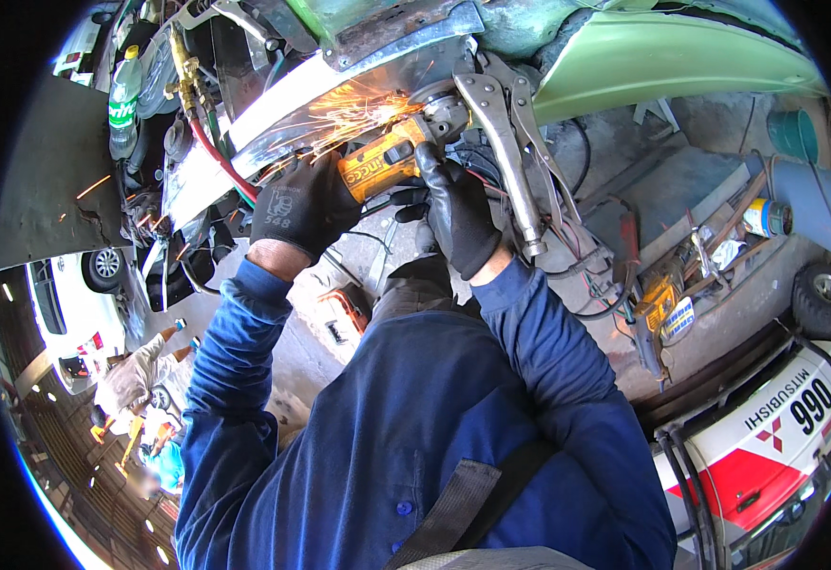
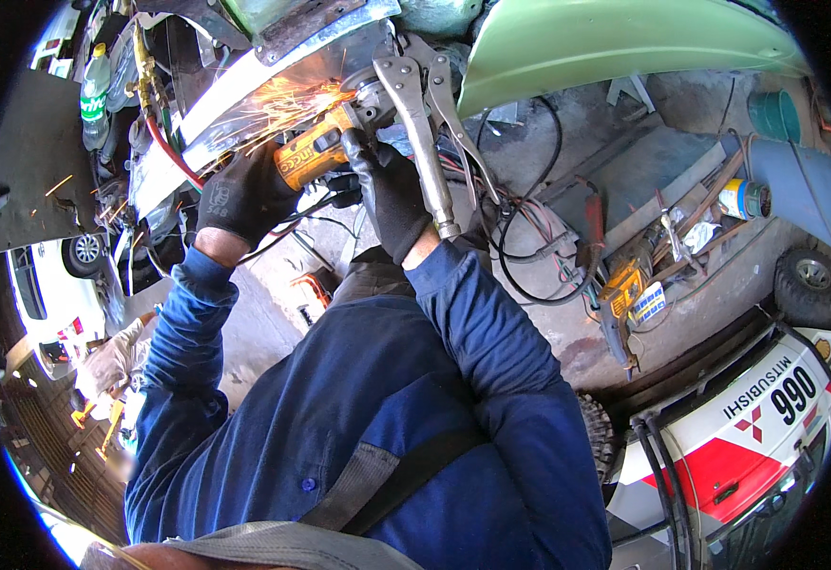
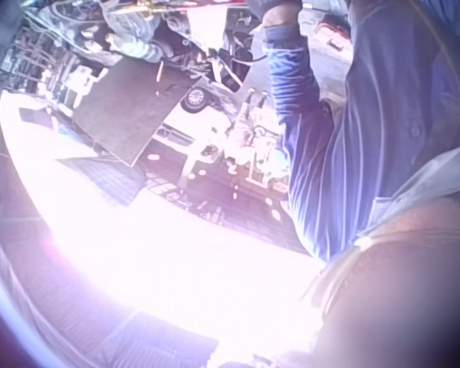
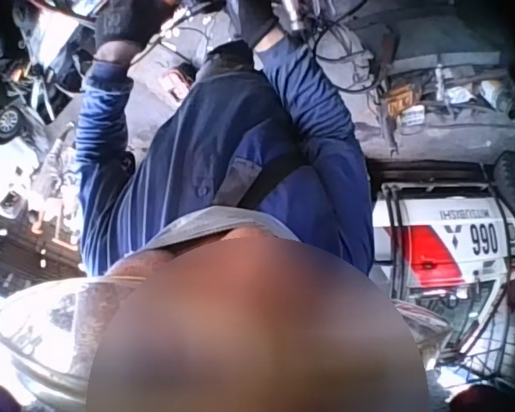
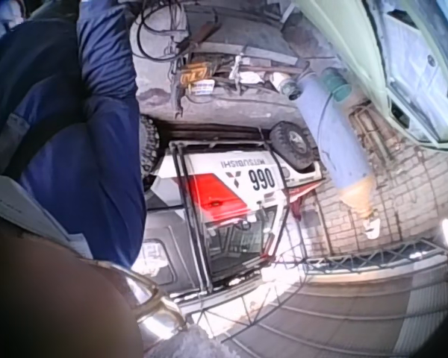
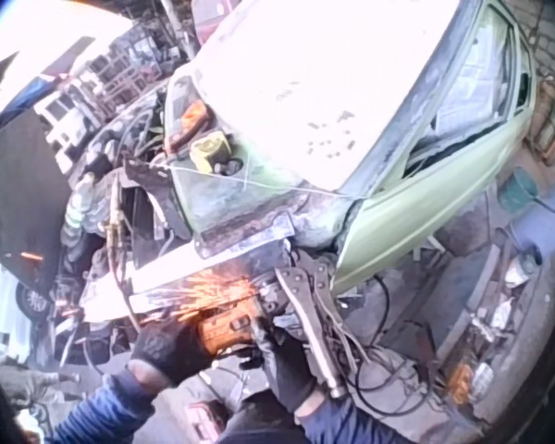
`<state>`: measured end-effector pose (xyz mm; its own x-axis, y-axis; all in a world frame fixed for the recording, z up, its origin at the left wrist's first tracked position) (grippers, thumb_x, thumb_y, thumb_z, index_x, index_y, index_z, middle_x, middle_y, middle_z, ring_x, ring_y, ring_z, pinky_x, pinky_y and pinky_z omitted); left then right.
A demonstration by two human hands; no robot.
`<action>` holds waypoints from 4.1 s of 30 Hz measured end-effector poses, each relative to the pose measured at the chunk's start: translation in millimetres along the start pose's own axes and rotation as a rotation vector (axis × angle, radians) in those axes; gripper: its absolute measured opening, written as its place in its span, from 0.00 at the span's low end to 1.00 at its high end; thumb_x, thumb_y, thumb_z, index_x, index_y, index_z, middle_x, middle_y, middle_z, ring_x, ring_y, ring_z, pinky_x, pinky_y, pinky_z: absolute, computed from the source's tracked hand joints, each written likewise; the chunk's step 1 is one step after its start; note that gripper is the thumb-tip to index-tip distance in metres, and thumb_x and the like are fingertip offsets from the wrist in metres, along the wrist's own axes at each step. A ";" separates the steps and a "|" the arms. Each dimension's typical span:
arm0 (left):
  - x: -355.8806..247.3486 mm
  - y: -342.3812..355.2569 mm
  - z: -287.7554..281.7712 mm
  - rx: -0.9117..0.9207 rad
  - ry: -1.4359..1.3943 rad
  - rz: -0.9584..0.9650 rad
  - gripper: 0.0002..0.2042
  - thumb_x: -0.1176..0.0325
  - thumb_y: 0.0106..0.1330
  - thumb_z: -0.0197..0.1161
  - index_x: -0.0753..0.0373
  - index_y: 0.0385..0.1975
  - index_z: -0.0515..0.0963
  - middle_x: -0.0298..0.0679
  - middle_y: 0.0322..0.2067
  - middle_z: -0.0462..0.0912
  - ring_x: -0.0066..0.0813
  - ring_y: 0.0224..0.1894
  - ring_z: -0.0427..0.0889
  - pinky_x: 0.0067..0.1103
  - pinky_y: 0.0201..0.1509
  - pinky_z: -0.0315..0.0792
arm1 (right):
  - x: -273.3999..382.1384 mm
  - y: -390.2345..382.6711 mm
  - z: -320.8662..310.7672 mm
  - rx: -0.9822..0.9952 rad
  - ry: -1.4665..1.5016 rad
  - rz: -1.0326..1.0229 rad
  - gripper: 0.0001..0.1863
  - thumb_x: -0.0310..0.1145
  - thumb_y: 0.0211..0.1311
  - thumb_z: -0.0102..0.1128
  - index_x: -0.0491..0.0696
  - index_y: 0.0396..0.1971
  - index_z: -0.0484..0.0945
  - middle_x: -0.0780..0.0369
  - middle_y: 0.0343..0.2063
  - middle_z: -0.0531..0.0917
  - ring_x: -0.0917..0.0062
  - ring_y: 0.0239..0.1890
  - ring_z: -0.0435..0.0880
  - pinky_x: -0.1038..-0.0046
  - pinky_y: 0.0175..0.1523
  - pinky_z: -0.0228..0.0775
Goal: The person works under the hood of a green car, welding a metal frame section and then grinding the welds with an angle grinder. They briefly pour liquid from a plastic bottle onto the area before continuing to grind.
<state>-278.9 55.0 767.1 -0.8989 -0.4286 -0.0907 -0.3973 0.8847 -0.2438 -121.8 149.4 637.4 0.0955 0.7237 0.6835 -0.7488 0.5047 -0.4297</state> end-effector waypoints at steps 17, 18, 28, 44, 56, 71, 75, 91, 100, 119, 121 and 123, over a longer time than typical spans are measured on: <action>13.7 0.5 5.9 0.019 -0.019 0.042 0.32 0.52 0.62 0.76 0.59 0.63 0.78 0.52 0.48 0.88 0.55 0.52 0.88 0.40 0.55 0.82 | -7.2 3.4 -0.9 -0.030 -0.077 -0.030 0.29 0.58 0.79 0.58 0.44 0.57 0.83 0.62 0.41 0.89 0.77 0.36 0.92 0.75 0.37 0.86; 12.3 0.9 4.8 0.038 -0.018 0.019 0.31 0.53 0.62 0.76 0.60 0.63 0.78 0.51 0.48 0.88 0.55 0.51 0.88 0.40 0.55 0.82 | -6.2 4.3 -0.8 -0.054 -0.135 -0.022 0.30 0.58 0.79 0.58 0.45 0.58 0.83 0.62 0.41 0.89 0.77 0.36 0.92 0.75 0.37 0.85; 3.9 -42.8 8.9 0.196 -0.057 -0.113 0.29 0.55 0.60 0.77 0.60 0.58 0.77 0.49 0.43 0.86 0.53 0.43 0.89 0.40 0.47 0.83 | -29.7 -35.3 -7.6 0.039 -0.035 0.220 0.27 0.51 0.81 0.58 0.42 0.60 0.79 0.63 0.49 0.86 0.80 0.43 0.88 0.73 0.46 0.85; 10.0 -26.1 8.3 -0.006 -0.105 0.007 0.31 0.54 0.57 0.80 0.61 0.58 0.78 0.48 0.41 0.88 0.53 0.41 0.89 0.39 0.45 0.84 | 15.8 -26.0 7.6 -0.044 -0.272 0.057 0.30 0.58 0.78 0.59 0.41 0.54 0.83 0.62 0.38 0.88 0.81 0.34 0.90 0.78 0.37 0.84; -6.5 -37.8 13.2 -0.056 -0.042 -0.056 0.32 0.56 0.55 0.83 0.63 0.57 0.78 0.50 0.45 0.88 0.50 0.45 0.90 0.37 0.48 0.83 | -40.7 5.1 11.6 0.154 -0.243 -0.569 0.20 0.36 0.79 0.64 0.44 0.64 0.80 0.58 0.54 0.87 0.78 0.51 0.86 0.71 0.56 0.79; -5.4 -30.0 10.5 -0.012 -0.175 -0.172 0.34 0.61 0.52 0.84 0.64 0.59 0.78 0.46 0.46 0.88 0.42 0.47 0.91 0.33 0.51 0.84 | -19.0 1.3 -7.3 0.091 -0.139 -0.349 0.28 0.56 0.68 0.68 0.42 0.46 0.84 0.44 0.47 0.84 0.50 0.53 0.84 0.52 0.58 0.74; -2.4 -29.9 8.8 -0.006 -0.180 -0.170 0.34 0.59 0.52 0.85 0.64 0.58 0.78 0.46 0.44 0.88 0.43 0.45 0.91 0.34 0.50 0.84 | -14.3 -1.2 -8.1 0.048 -0.055 -0.260 0.31 0.61 0.69 0.67 0.43 0.46 0.85 0.45 0.45 0.85 0.52 0.52 0.85 0.55 0.59 0.75; -22.0 -8.4 -8.2 0.118 0.099 -0.094 0.34 0.59 0.54 0.85 0.63 0.59 0.78 0.48 0.49 0.88 0.45 0.49 0.91 0.34 0.54 0.83 | -18.2 10.0 -6.2 0.072 0.009 -0.239 0.37 0.62 0.69 0.67 0.38 0.52 0.79 0.49 0.47 0.83 0.55 0.53 0.84 0.56 0.61 0.74; -6.1 -9.1 -11.5 0.138 0.104 -0.080 0.38 0.58 0.52 0.85 0.66 0.62 0.76 0.49 0.50 0.87 0.47 0.51 0.90 0.33 0.55 0.83 | -10.2 10.4 -10.7 0.102 0.059 -0.213 0.36 0.61 0.68 0.69 0.38 0.52 0.79 0.49 0.47 0.85 0.57 0.51 0.87 0.58 0.58 0.77; 5.9 -13.9 -7.7 0.197 0.122 -0.233 0.36 0.57 0.53 0.84 0.68 0.60 0.78 0.52 0.51 0.86 0.48 0.51 0.90 0.33 0.56 0.83 | 1.8 7.8 -14.9 0.095 0.036 -0.192 0.36 0.57 0.69 0.70 0.38 0.57 0.72 0.50 0.48 0.87 0.59 0.54 0.89 0.59 0.60 0.79; 4.3 -15.2 -4.0 0.137 0.060 -0.219 0.36 0.55 0.52 0.84 0.68 0.58 0.78 0.52 0.50 0.86 0.50 0.49 0.90 0.34 0.54 0.83 | 2.8 4.6 -15.5 0.077 0.042 -0.233 0.35 0.56 0.69 0.71 0.39 0.57 0.72 0.50 0.49 0.87 0.59 0.54 0.89 0.59 0.60 0.79; 2.2 -16.4 -2.2 0.120 0.084 -0.183 0.37 0.55 0.52 0.85 0.68 0.59 0.78 0.52 0.50 0.86 0.50 0.49 0.90 0.35 0.54 0.84 | 3.7 4.0 -16.0 0.065 0.052 -0.247 0.35 0.56 0.69 0.71 0.39 0.56 0.73 0.50 0.48 0.88 0.59 0.54 0.89 0.60 0.60 0.79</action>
<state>-274.8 40.0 773.0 -0.8283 -0.5585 0.0453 -0.5347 0.7635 -0.3621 -114.0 161.6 628.8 0.3134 0.6061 0.7310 -0.7385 0.6395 -0.2136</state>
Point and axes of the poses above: each hand's wrist, its own y-axis towards the middle knuckle, its own z-axis out of the palm, x = y × z, the point moved 2 cm from there along y, towards the middle knuckle
